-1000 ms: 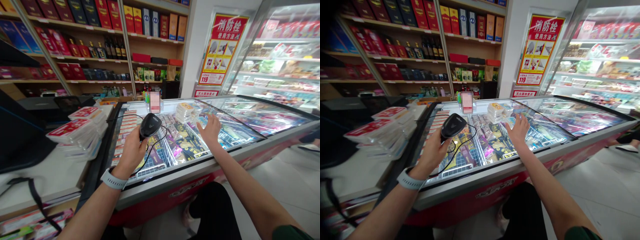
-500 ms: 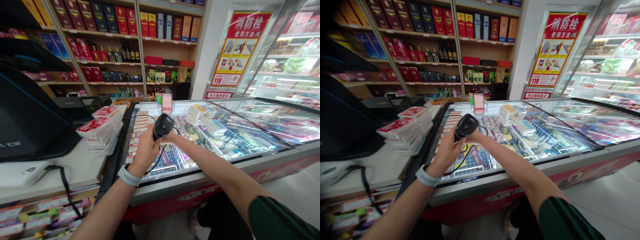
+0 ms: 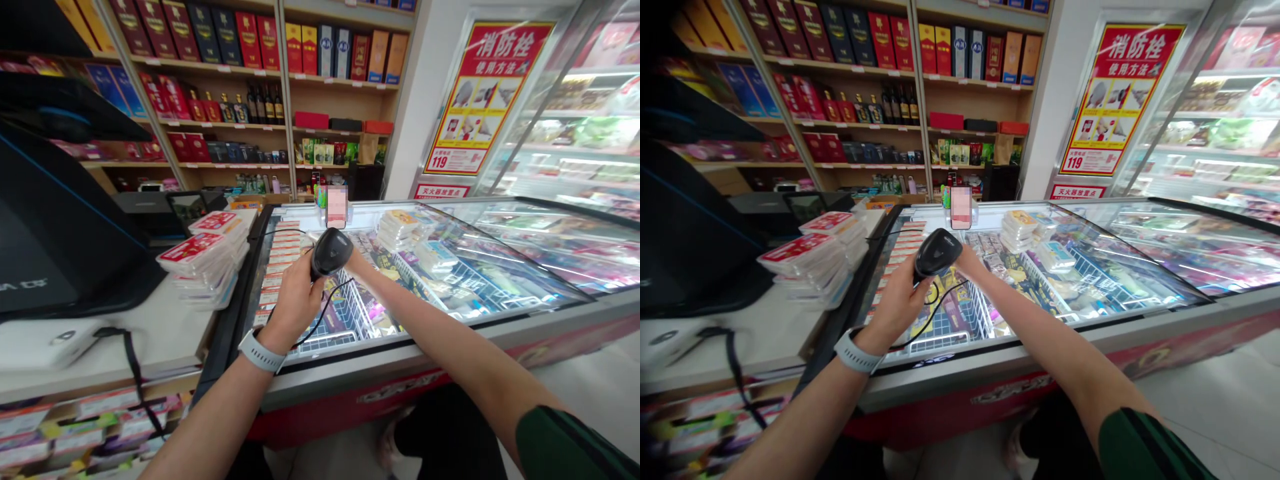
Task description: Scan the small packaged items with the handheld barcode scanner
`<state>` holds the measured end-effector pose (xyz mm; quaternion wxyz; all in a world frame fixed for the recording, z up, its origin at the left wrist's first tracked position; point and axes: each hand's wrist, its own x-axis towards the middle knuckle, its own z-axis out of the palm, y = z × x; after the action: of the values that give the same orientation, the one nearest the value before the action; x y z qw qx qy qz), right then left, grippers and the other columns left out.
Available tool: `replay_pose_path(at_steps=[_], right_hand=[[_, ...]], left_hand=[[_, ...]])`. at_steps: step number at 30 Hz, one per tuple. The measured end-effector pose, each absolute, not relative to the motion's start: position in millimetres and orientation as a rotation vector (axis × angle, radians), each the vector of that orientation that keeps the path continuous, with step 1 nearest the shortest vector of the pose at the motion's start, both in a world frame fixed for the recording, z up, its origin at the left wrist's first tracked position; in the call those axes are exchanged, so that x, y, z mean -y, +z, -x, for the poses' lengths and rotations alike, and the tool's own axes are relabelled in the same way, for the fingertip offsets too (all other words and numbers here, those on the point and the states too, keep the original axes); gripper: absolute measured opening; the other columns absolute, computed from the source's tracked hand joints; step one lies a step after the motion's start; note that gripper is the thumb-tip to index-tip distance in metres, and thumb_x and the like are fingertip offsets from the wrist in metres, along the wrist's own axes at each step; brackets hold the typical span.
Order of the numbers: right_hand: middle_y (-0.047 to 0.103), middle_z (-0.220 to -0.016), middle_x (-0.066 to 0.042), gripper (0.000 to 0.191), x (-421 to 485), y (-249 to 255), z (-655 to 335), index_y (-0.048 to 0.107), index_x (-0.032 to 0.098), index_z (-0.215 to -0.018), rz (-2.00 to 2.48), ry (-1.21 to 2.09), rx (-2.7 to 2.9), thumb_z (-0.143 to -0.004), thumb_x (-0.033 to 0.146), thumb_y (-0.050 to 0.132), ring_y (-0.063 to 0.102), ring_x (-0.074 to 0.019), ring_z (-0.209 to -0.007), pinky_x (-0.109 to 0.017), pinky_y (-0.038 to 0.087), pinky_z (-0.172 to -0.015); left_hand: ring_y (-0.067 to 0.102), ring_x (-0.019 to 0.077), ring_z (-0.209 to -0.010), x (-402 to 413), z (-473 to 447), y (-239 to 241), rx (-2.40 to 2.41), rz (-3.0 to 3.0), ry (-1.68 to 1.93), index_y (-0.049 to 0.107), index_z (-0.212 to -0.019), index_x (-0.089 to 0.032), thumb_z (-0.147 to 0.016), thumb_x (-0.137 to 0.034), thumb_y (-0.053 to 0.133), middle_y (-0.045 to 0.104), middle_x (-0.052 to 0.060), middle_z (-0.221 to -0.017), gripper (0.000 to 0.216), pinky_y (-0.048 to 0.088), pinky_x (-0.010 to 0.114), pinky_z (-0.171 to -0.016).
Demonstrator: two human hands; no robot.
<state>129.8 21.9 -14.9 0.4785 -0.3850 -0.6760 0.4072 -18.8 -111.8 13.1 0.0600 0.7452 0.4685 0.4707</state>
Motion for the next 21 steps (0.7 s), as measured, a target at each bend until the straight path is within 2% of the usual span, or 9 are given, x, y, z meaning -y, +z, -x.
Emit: replay_pose_path(at_steps=[3, 5, 7, 12, 21], right_hand=[[0.071, -0.084, -0.004, 0.040, -21, -15, -163, 0.063, 0.021, -0.090, 0.924, 1.108, 1.461, -0.086, 0.057, 0.047, 0.065, -0.0178, -0.076, -0.034, 0.054, -0.074], [0.071, -0.081, -0.005, 0.047, -19, -17, -181, 0.062, 0.020, -0.094, 0.880, 1.242, 1.267, -0.085, 0.063, 0.045, 0.066, -0.0170, -0.070, -0.030, 0.053, -0.067], [0.072, -0.080, -0.006, 0.048, -17, -19, -192, 0.062, 0.019, -0.093, 0.851, 1.339, 1.105, -0.084, 0.064, 0.048, 0.067, -0.0166, -0.069, -0.027, 0.052, -0.063], [0.073, -0.083, -0.007, 0.051, -17, -20, -195, 0.063, 0.019, -0.094, 0.860, 1.413, 1.067, -0.088, 0.064, 0.041, 0.066, -0.0152, -0.066, -0.024, 0.047, -0.056], [0.072, -0.080, -0.005, 0.048, -20, -26, -190, 0.064, 0.020, -0.091, 0.849, 1.445, 1.083, -0.085, 0.064, 0.047, 0.066, -0.0143, -0.065, -0.022, 0.046, -0.053]], left_hand=[[0.055, 0.0272, -0.113, 111, 18, 13, -1.442, -2.268, 1.391, 0.047, -0.126, -0.015, -0.083, -0.017, 0.051, 0.060, 0.014, -0.120, 0.044, 0.043, 0.043, -0.097], [0.055, 0.0277, -0.114, 110, 18, 12, -1.458, -2.285, 1.365, 0.046, -0.128, -0.014, -0.083, -0.018, 0.051, 0.059, 0.014, -0.121, 0.046, 0.043, 0.044, -0.098], [0.055, 0.0277, -0.114, 109, 18, 11, -1.466, -2.301, 1.353, 0.046, -0.129, -0.015, -0.084, -0.019, 0.050, 0.059, 0.013, -0.121, 0.046, 0.043, 0.044, -0.098], [0.055, 0.0282, -0.113, 108, 17, 10, -1.509, -2.316, 1.314, 0.048, -0.127, -0.015, -0.085, -0.023, 0.048, 0.060, 0.013, -0.118, 0.043, 0.044, 0.043, -0.095], [0.057, 0.0264, -0.109, 109, 16, 11, -1.532, -2.351, 1.291, 0.049, -0.125, -0.015, -0.084, -0.020, 0.050, 0.062, 0.012, -0.116, 0.042, 0.045, 0.040, -0.094]])
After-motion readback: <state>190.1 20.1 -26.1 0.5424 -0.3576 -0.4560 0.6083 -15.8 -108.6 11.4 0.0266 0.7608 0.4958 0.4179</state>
